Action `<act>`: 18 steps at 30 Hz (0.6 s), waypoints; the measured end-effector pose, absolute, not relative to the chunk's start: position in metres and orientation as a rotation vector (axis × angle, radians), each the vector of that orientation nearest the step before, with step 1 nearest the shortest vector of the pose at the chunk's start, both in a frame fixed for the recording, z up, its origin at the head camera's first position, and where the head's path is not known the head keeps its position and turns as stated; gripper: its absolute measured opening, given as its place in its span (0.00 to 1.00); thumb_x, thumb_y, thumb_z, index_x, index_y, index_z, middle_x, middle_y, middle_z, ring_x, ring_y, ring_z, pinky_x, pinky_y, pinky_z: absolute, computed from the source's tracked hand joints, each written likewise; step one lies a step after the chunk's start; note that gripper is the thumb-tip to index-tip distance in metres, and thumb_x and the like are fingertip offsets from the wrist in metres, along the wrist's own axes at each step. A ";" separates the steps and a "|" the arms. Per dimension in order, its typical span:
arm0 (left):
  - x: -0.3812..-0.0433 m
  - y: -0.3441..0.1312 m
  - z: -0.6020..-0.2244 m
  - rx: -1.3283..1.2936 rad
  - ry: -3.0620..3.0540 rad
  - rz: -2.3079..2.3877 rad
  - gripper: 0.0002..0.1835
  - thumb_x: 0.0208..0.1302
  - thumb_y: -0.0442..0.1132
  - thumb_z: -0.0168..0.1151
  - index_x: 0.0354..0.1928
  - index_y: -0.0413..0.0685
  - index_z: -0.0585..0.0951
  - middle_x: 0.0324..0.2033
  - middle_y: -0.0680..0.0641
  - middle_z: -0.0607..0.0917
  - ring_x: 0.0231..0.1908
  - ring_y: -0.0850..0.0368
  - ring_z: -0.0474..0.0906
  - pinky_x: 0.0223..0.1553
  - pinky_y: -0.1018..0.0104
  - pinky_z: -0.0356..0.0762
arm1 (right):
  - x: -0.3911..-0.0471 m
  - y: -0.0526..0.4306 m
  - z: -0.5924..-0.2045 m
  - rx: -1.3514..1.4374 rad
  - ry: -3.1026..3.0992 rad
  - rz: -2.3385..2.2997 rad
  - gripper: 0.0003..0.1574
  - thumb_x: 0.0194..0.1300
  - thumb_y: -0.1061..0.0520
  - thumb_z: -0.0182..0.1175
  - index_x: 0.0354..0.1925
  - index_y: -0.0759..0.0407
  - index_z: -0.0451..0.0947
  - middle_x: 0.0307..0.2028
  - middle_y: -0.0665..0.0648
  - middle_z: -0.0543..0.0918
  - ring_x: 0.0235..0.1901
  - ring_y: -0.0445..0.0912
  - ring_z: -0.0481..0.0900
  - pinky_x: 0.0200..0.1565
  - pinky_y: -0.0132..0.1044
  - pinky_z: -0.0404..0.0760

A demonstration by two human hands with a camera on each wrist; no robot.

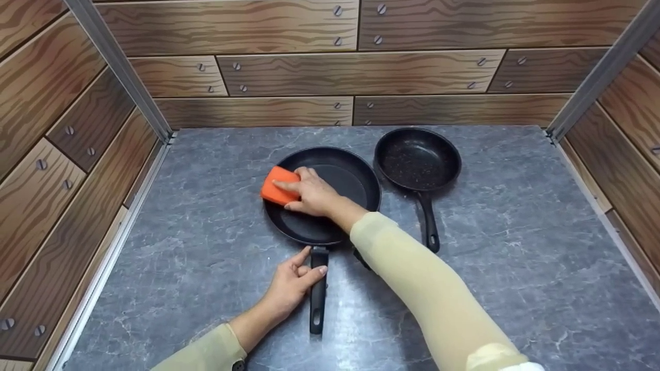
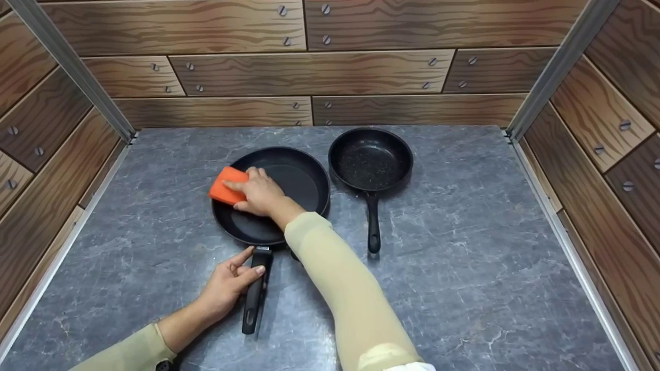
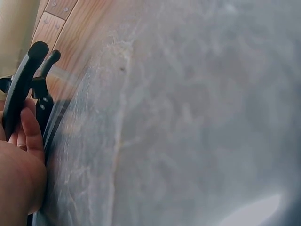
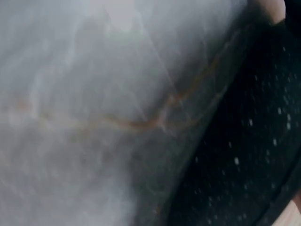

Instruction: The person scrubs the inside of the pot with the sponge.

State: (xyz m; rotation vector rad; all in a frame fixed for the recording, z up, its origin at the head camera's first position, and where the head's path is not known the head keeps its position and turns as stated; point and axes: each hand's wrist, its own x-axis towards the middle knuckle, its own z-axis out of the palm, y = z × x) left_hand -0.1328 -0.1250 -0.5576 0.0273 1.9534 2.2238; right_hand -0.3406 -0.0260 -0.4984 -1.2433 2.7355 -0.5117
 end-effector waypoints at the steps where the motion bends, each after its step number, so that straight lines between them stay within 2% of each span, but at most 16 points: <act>1: -0.133 -0.125 -0.558 0.028 1.950 2.228 0.47 0.71 0.35 0.70 0.80 0.24 0.52 0.18 0.55 0.78 0.19 0.66 0.70 0.24 0.74 0.70 | -0.341 -0.026 -0.497 -1.248 2.745 -0.501 0.41 0.73 0.38 0.68 0.79 0.33 0.67 0.69 0.68 0.66 0.64 0.60 0.67 0.67 0.50 0.71; 8: -0.132 -0.125 -0.557 0.027 1.970 2.215 0.47 0.71 0.35 0.71 0.80 0.25 0.53 0.17 0.55 0.78 0.19 0.66 0.71 0.25 0.75 0.71 | -0.349 -0.020 -0.494 -1.311 2.814 -0.420 0.39 0.71 0.40 0.70 0.76 0.32 0.72 0.67 0.67 0.65 0.61 0.58 0.70 0.62 0.50 0.77; 13: -0.132 -0.126 -0.558 0.022 1.956 2.209 0.47 0.72 0.36 0.70 0.80 0.25 0.52 0.18 0.54 0.80 0.20 0.66 0.74 0.26 0.75 0.73 | -0.354 -0.019 -0.494 -1.450 2.852 -0.312 0.34 0.70 0.45 0.73 0.72 0.36 0.78 0.69 0.68 0.65 0.64 0.61 0.67 0.66 0.49 0.74; 18: -0.132 -0.125 -0.558 0.035 1.952 2.203 0.48 0.72 0.36 0.70 0.80 0.25 0.51 0.18 0.54 0.80 0.20 0.66 0.74 0.26 0.74 0.73 | -0.357 -0.023 -0.493 -1.518 2.864 -0.131 0.32 0.71 0.45 0.72 0.71 0.35 0.79 0.71 0.71 0.63 0.65 0.63 0.66 0.68 0.50 0.73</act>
